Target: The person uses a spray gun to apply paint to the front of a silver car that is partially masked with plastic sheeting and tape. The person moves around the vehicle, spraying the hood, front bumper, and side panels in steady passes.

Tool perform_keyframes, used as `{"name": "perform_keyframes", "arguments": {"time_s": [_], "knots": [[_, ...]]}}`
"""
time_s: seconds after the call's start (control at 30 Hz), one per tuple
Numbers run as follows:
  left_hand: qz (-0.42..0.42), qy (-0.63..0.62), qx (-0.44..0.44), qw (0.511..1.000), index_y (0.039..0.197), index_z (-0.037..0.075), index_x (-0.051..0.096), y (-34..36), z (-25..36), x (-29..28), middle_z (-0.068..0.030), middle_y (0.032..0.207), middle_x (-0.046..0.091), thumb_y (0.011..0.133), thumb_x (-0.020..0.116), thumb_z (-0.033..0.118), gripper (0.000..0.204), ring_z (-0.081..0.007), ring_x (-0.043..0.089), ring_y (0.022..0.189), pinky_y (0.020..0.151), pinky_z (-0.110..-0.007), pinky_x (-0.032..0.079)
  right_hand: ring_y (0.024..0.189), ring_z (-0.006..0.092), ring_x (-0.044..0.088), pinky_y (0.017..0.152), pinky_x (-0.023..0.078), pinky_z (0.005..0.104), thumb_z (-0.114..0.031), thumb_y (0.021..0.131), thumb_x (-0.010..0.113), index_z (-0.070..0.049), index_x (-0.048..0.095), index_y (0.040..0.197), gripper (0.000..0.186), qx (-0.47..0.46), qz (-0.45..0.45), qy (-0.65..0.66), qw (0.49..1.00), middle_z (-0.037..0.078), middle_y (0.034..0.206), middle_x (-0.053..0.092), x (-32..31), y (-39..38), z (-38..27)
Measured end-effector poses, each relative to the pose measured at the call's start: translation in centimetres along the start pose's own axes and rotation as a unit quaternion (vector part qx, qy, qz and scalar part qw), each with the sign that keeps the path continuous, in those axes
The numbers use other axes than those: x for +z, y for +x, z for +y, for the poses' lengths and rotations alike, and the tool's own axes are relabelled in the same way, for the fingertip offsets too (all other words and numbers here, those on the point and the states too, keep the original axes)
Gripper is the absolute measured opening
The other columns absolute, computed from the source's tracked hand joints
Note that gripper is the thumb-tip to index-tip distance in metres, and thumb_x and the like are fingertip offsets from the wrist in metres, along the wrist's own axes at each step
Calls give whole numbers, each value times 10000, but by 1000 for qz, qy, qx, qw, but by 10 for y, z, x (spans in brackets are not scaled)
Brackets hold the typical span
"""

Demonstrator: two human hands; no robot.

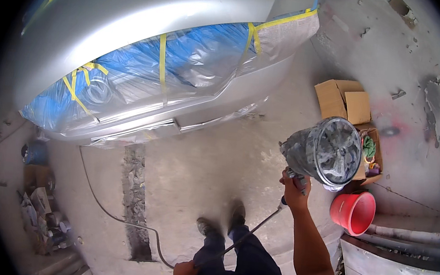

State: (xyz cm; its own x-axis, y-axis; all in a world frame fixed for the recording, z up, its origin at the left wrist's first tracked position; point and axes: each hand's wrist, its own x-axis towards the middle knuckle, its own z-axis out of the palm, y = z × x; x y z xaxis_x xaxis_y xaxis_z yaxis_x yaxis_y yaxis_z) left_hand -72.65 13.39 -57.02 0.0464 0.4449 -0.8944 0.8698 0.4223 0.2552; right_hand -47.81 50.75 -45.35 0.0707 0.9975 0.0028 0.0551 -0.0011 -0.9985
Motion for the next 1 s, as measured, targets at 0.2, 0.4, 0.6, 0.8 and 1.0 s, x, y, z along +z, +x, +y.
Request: {"name": "perform_keyframes", "arguments": {"time_s": [0.2, 0.4, 0.6, 0.8, 1.0], "knots": [[-53, -6, -56, 997, 979, 91, 619, -12, 18, 25, -160, 934, 662, 843, 452, 576, 531, -336, 629, 925, 804, -443, 476, 648, 121, 588, 560, 488, 253, -84, 850, 613, -24, 594, 903, 82, 106, -160, -27, 981, 36, 698, 601, -7, -31, 36], [-36, -29, -90, 995, 989, 102, 620, 16, 63, 71, -164, 946, 662, 839, 463, 567, 514, -341, 627, 935, 810, -448, 473, 506, 64, 501, 452, 382, 206, -156, 869, 614, -77, 542, 932, 125, 171, -38, -2, 985, 18, 633, 573, -79, 73, 25], [-61, -43, -88, 993, 978, 102, 616, 45, 132, 115, -172, 950, 659, 836, 485, 543, 481, -358, 628, 924, 811, -464, 468, 462, 66, 435, 403, 318, 194, -404, 878, 591, -104, 574, 948, 309, 140, 118, 41, 982, 11, 639, 526, -158, 137, 33], [-67, -54, -69, 994, 907, 96, 626, 70, 164, 143, -171, 893, 661, 805, 542, 488, 414, -354, 636, 873, 768, -458, 476, 531, 49, 446, 486, 350, 204, -228, 907, 555, -77, 572, 844, 165, 114, -23, 15, 993, 7, 654, 543, -117, 85, 108], [-33, -139, -21, 990, 961, 43, 609, 77, 167, 153, -221, 892, 641, 837, 538, 350, 338, -405, 604, 872, 781, -474, 474, 554, 73, 455, 507, 367, 231, -206, 912, 538, -69, 552, 802, 176, -21, -266, -116, 957, -3, 669, 529, -60, 8, 166]]}}
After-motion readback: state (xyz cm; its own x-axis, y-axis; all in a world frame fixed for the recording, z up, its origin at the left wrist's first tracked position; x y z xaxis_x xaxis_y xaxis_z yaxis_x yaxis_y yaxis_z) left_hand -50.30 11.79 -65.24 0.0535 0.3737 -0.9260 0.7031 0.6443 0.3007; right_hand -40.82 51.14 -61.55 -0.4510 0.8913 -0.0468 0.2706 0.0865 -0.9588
